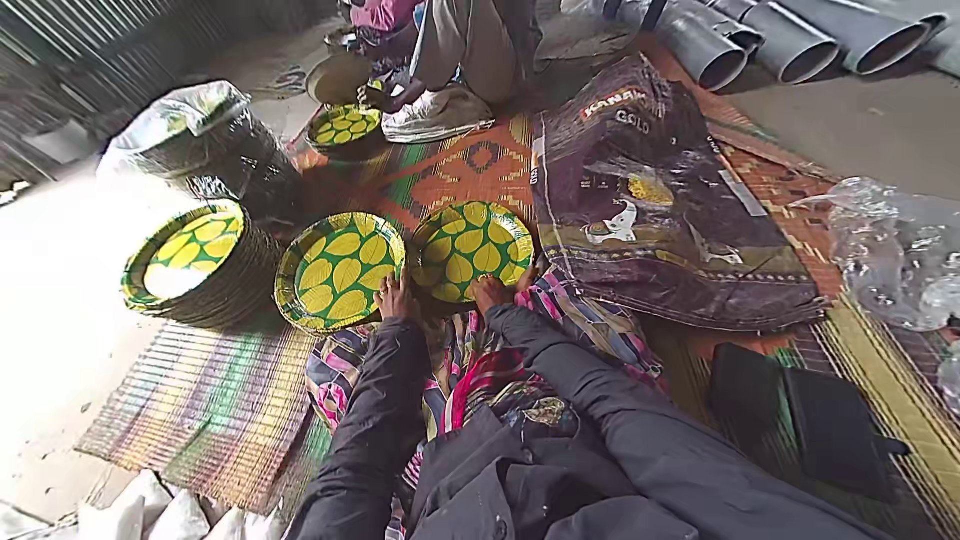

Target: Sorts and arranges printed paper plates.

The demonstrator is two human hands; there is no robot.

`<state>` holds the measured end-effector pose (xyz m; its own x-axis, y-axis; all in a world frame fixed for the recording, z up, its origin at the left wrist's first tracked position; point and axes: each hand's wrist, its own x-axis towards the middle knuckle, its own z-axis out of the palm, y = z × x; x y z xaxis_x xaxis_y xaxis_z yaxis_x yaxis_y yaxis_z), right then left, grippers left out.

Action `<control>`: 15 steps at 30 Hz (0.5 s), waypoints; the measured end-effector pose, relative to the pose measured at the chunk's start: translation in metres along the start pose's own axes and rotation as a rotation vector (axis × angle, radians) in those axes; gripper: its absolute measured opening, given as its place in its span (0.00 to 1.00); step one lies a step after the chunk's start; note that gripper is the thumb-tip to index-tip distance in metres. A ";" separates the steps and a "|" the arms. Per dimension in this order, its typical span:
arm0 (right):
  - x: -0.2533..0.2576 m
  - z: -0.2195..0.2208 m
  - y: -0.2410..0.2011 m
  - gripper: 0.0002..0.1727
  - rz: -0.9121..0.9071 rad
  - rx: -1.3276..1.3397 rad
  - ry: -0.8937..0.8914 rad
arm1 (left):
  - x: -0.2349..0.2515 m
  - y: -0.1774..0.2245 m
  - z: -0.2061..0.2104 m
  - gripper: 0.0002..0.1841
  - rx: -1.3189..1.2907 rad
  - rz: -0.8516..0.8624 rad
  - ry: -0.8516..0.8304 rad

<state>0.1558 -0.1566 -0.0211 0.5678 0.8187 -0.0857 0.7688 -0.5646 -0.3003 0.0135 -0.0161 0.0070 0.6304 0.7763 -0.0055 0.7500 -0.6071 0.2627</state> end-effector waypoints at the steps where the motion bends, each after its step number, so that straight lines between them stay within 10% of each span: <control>1: -0.002 -0.002 0.001 0.16 0.005 0.009 0.012 | -0.008 0.003 -0.004 0.42 -0.043 0.051 0.032; 5: -0.007 -0.009 0.003 0.20 -0.014 0.112 0.089 | -0.033 0.013 -0.003 0.38 -0.096 0.305 0.286; 11: -0.011 0.000 -0.005 0.09 -0.507 0.156 0.862 | -0.036 0.018 0.013 0.20 0.021 0.652 0.855; 15: -0.007 -0.019 -0.021 0.15 -0.733 0.061 0.845 | -0.048 0.025 -0.004 0.21 0.125 0.596 0.787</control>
<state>0.1409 -0.1524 0.0037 0.0189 0.6042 0.7966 0.9969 0.0499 -0.0615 0.0010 -0.0681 0.0180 0.6320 0.2024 0.7480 0.3984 -0.9128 -0.0897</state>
